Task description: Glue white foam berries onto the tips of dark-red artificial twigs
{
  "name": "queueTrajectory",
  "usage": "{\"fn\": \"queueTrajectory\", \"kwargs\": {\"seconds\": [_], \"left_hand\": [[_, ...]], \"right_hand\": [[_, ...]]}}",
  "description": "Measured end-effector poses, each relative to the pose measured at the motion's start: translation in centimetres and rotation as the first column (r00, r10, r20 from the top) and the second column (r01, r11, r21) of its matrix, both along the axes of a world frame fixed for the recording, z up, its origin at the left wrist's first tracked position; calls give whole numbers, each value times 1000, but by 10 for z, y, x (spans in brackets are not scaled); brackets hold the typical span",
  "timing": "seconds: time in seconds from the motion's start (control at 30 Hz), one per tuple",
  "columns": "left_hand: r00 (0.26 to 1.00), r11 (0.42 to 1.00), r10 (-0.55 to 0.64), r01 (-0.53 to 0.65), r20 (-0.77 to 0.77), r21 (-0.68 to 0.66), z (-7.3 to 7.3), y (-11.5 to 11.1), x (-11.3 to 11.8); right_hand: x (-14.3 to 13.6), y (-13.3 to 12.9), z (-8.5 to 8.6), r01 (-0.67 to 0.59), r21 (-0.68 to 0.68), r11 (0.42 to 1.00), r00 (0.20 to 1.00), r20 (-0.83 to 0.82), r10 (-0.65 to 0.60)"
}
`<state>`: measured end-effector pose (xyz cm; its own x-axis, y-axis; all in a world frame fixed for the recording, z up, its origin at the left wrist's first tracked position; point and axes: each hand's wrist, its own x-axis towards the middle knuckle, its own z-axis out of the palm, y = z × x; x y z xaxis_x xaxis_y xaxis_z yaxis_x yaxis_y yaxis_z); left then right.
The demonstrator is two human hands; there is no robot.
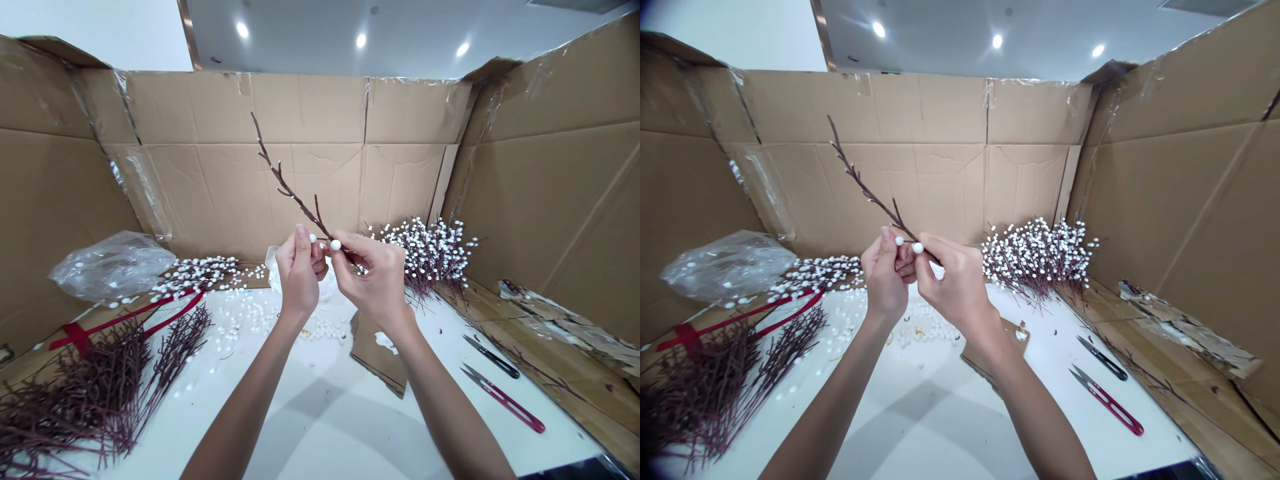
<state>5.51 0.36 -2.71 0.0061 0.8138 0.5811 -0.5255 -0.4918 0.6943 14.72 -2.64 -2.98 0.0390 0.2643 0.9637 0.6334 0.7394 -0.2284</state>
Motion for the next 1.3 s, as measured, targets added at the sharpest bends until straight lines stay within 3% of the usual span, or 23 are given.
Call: {"fn": "queueTrajectory", "kwargs": {"seconds": [0.2, 0.73, 1.3], "left_hand": [[999, 998, 14, -11, -53, 62, 0, 3, -4], [965, 963, 219, -190, -145, 189, -6, 4, -5], [943, 949, 290, -262, -163, 176, -11, 8, -5]], "right_hand": [[2, -1, 1, 1, -25, 1000, 1000, 15, 0], [2, 5, -4, -133, -103, 986, 987, -104, 122], [0, 7, -5, -73, -78, 994, 995, -75, 67]]}}
